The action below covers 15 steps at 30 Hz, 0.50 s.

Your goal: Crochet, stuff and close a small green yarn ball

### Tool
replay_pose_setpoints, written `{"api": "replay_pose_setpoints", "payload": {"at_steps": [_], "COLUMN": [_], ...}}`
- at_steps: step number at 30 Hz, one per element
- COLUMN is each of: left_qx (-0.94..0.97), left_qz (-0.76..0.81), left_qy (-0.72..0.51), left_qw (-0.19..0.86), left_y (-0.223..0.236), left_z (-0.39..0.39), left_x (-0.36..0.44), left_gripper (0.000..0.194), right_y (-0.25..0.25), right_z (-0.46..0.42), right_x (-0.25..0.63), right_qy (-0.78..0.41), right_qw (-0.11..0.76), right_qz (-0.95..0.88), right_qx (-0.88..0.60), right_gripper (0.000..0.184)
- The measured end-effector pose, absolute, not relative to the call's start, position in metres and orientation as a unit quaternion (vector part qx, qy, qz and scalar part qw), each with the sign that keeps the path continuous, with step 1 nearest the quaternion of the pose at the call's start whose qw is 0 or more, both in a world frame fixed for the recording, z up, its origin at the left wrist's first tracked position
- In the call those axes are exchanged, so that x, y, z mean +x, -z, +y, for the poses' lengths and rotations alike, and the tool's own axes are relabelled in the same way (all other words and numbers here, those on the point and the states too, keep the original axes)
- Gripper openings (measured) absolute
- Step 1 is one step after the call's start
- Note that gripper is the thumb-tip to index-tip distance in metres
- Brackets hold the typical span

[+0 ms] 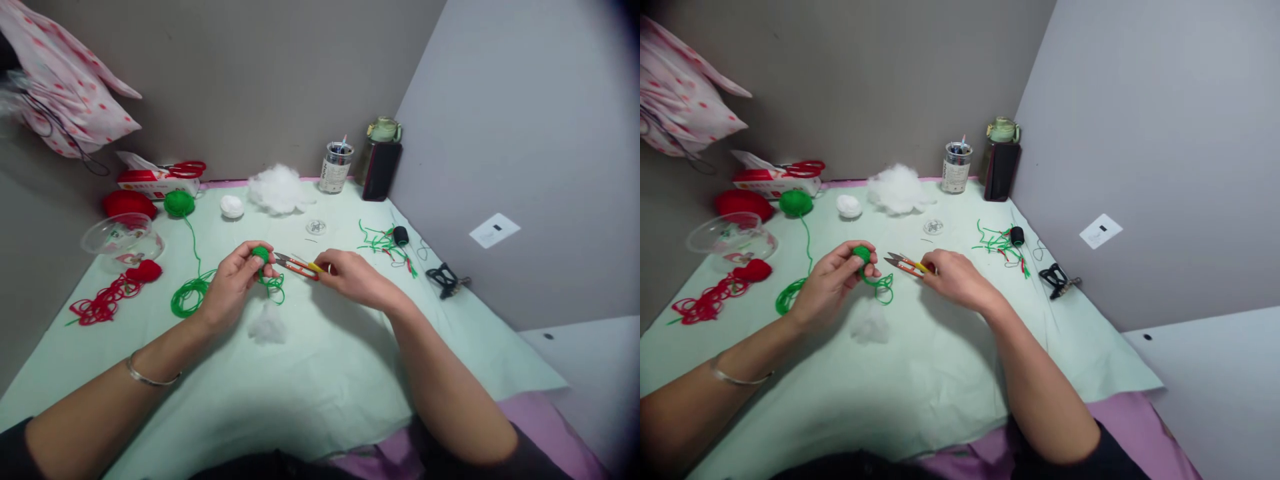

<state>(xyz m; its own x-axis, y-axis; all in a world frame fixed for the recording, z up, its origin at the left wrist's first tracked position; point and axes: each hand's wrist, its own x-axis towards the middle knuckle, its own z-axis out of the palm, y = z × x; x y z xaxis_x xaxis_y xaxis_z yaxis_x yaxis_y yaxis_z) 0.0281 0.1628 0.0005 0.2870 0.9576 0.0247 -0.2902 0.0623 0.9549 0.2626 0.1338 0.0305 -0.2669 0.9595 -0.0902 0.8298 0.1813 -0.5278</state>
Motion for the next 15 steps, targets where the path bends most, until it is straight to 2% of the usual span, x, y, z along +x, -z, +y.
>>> {"api": "replay_pose_setpoints", "payload": {"at_steps": [4, 7, 10, 15], "left_qx": [0.497, 0.507, 0.514, 0.516], "left_qz": [0.352, 0.348, 0.341, 0.339], "left_qy": [-0.480, -0.473, -0.465, -0.461], "left_qw": [0.632, 0.631, 0.636, 0.638], "left_y": [0.001, 0.003, 0.006, 0.007], "left_z": [0.159, 0.156, 0.154, 0.151], "left_x": [0.029, 0.030, 0.032, 0.034], "left_gripper": [0.018, 0.022, 0.023, 0.022], "right_y": [-0.038, -0.033, -0.029, -0.027], "right_z": [0.135, 0.134, 0.133, 0.133], "right_x": [0.268, 0.258, 0.248, 0.244], "right_qy": [-0.525, -0.661, -0.738, -0.767], "right_qw": [0.314, 0.360, 0.375, 0.396], "right_qz": [-0.647, -0.560, -0.477, -0.418], "right_qx": [-0.455, -0.346, -0.294, -0.284], "right_gripper": [0.017, 0.026, 0.023, 0.023]}}
